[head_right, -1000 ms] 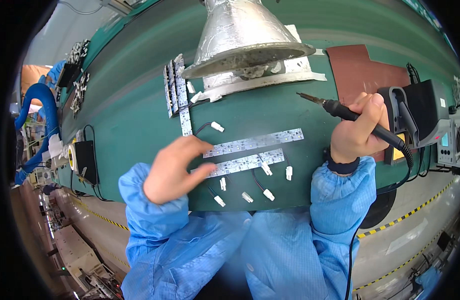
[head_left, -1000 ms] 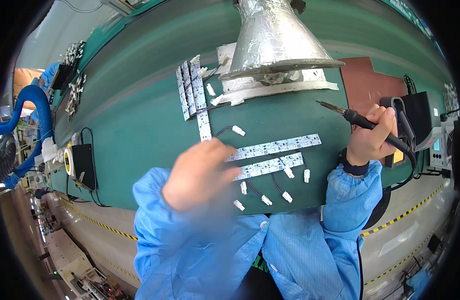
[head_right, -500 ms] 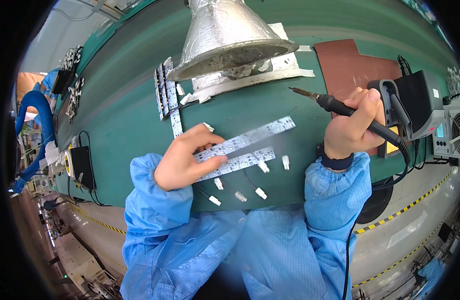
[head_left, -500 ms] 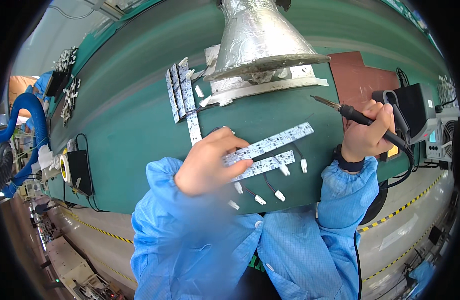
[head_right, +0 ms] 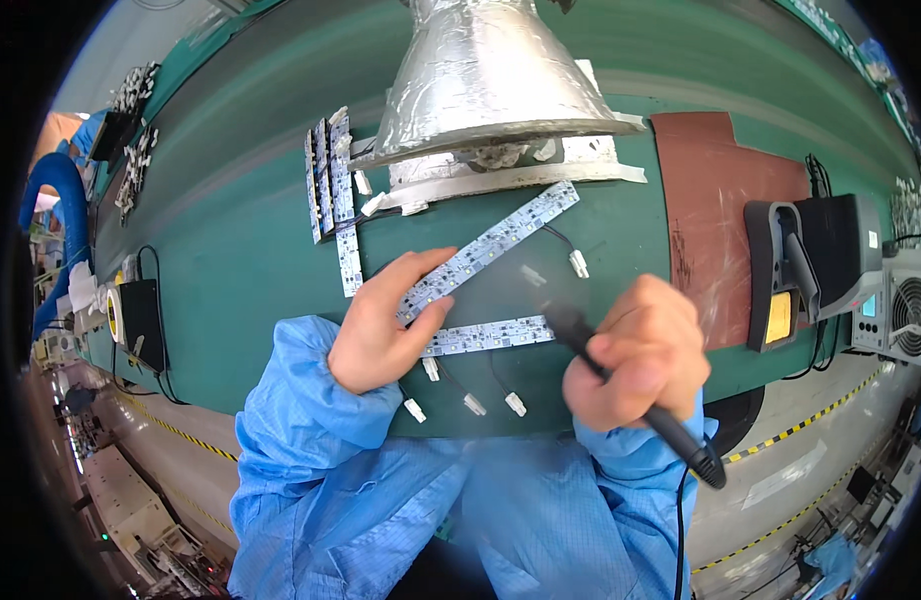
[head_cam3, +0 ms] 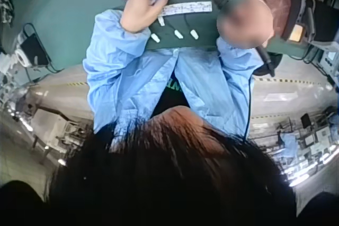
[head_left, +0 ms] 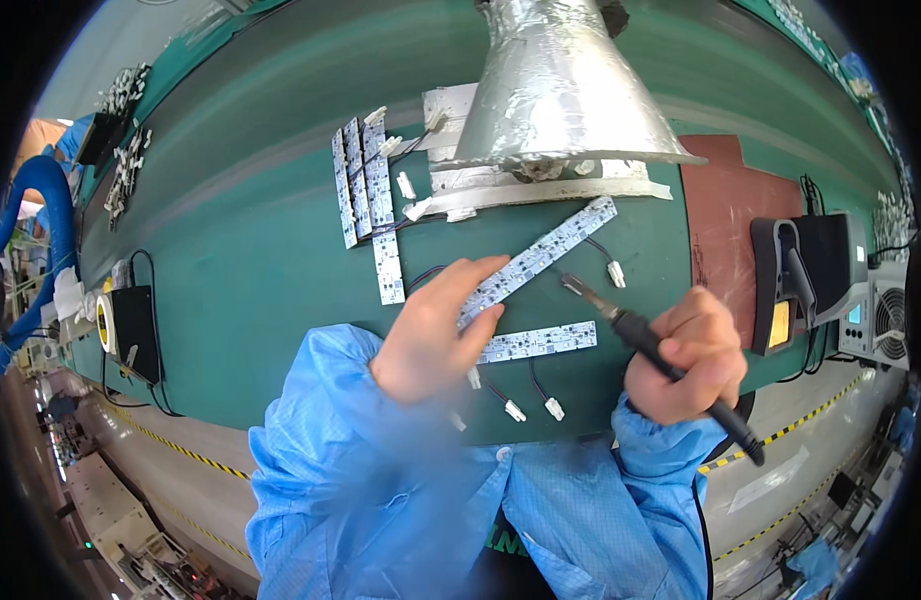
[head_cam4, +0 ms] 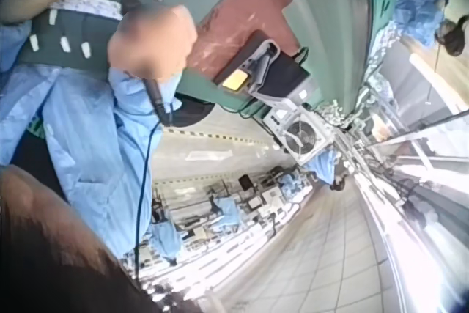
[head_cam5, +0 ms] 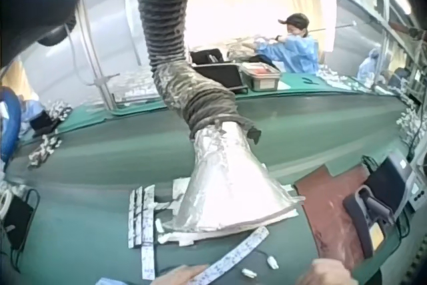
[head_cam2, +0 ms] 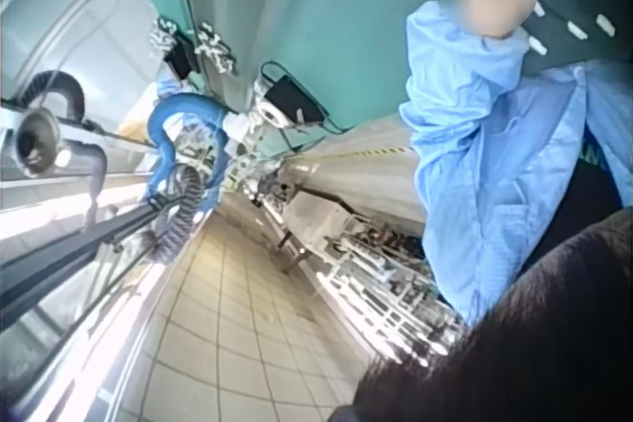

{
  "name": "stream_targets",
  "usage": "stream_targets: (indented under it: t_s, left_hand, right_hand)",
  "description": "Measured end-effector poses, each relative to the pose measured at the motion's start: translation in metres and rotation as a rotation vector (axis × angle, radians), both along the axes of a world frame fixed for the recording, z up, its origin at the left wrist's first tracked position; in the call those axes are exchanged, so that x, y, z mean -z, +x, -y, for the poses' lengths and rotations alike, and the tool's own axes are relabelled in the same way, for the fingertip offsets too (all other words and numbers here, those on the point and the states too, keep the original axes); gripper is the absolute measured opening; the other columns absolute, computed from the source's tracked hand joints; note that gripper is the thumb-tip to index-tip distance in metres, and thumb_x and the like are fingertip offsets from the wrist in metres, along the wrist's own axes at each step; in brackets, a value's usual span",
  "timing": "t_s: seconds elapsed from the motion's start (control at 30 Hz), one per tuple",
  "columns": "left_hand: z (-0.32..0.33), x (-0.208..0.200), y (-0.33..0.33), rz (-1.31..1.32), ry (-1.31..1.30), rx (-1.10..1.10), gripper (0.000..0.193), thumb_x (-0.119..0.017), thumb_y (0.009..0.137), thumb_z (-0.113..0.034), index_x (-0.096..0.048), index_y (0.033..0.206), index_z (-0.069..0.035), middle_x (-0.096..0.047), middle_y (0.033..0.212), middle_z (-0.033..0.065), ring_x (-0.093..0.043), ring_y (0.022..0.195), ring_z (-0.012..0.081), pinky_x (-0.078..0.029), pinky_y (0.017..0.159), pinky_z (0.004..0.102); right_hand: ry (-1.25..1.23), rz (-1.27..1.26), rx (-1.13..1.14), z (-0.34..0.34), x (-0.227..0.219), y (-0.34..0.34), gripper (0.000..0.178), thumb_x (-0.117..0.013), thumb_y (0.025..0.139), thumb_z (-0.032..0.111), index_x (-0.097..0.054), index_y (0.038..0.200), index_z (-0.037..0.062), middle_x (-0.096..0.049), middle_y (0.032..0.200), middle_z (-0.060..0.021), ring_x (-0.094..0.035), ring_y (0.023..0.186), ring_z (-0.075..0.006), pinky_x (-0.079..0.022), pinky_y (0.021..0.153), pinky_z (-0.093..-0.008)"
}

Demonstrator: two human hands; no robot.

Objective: Soldering electronic components onto small circuit board strips at an assembly station.

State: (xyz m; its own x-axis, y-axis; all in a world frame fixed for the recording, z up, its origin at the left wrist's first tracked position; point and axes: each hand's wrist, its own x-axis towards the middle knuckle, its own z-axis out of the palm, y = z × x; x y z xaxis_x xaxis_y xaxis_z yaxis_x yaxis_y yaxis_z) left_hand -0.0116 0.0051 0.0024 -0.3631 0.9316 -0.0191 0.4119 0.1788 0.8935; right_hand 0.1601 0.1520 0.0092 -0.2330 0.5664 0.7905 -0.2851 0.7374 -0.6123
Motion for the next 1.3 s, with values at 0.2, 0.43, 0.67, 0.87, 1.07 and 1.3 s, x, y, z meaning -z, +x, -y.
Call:
stream_targets:
  t_s: [0.2, 0.43, 0.67, 0.87, 1.07, 1.3]
  left_hand:
    - [0.002, 0.005, 0.004, -0.039, 0.049, -0.024, 0.044, -0.065, 0.085, 0.003, -0.057, 0.128, 0.001, -0.062, 0.103, 0.0210, -0.061, 0.093, 0.0387, -0.050, 0.082, 0.0399]
    - [0.002, 0.007, 0.002, -0.047, 0.079, -0.016, 0.045, -0.064, 0.085, 0.005, -0.056, 0.129, 0.001, -0.061, 0.101, 0.0204, -0.060, 0.092, 0.0386, -0.050, 0.081, 0.0400]
    - [0.001, 0.008, 0.001, -0.052, 0.073, -0.013, 0.046, -0.064, 0.084, 0.005, -0.056, 0.129, 0.001, -0.061, 0.102, 0.0202, -0.060, 0.093, 0.0383, -0.050, 0.082, 0.0401]
    - [0.002, 0.009, 0.001, -0.048, 0.064, -0.014, 0.046, -0.064, 0.084, 0.005, -0.056, 0.129, 0.002, -0.061, 0.102, 0.0203, -0.060, 0.093, 0.0383, -0.050, 0.082, 0.0404]
    - [0.002, 0.008, 0.001, -0.043, 0.053, -0.022, 0.045, -0.064, 0.085, 0.004, -0.056, 0.129, 0.002, -0.062, 0.102, 0.0204, -0.060, 0.093, 0.0381, -0.050, 0.082, 0.0406]
    - [0.001, 0.010, 0.001, -0.121, 0.177, -0.034, 0.045, -0.064, 0.084, 0.005, -0.057, 0.128, 0.001, -0.062, 0.102, 0.0203, -0.061, 0.092, 0.0381, -0.050, 0.083, 0.0404]
  right_hand:
    - [0.127, 0.078, -0.107, 0.015, 0.006, -0.016, 0.036, -0.041, 0.101, 0.021, -0.040, 0.068, 0.0078, -0.036, 0.050, -0.0010, -0.038, 0.039, -0.0143, -0.028, 0.040, -0.0302]
    - [0.140, 0.105, -0.150, 0.014, 0.010, -0.022, 0.036, -0.042, 0.101, 0.021, -0.039, 0.067, 0.0078, -0.038, 0.050, -0.0019, -0.039, 0.039, -0.0145, -0.027, 0.040, -0.0306]
    - [0.131, 0.106, -0.145, 0.014, 0.012, -0.024, 0.035, -0.042, 0.099, 0.019, -0.038, 0.066, 0.0074, -0.038, 0.049, -0.0021, -0.038, 0.038, -0.0146, -0.026, 0.039, -0.0303]
    - [0.126, 0.106, -0.153, 0.015, 0.013, -0.023, 0.035, -0.042, 0.099, 0.019, -0.038, 0.066, 0.0073, -0.038, 0.050, -0.0021, -0.038, 0.038, -0.0146, -0.027, 0.039, -0.0303]
    - [0.126, 0.125, -0.155, 0.015, 0.012, -0.023, 0.036, -0.042, 0.100, 0.020, -0.038, 0.066, 0.0074, -0.038, 0.051, -0.0022, -0.040, 0.039, -0.0149, -0.028, 0.040, -0.0304]
    - [0.003, 0.064, -0.102, 0.005, 0.007, -0.011, 0.038, -0.040, 0.103, 0.025, -0.041, 0.070, 0.0075, -0.037, 0.053, -0.0030, -0.035, 0.042, -0.0143, -0.028, 0.041, -0.0318]
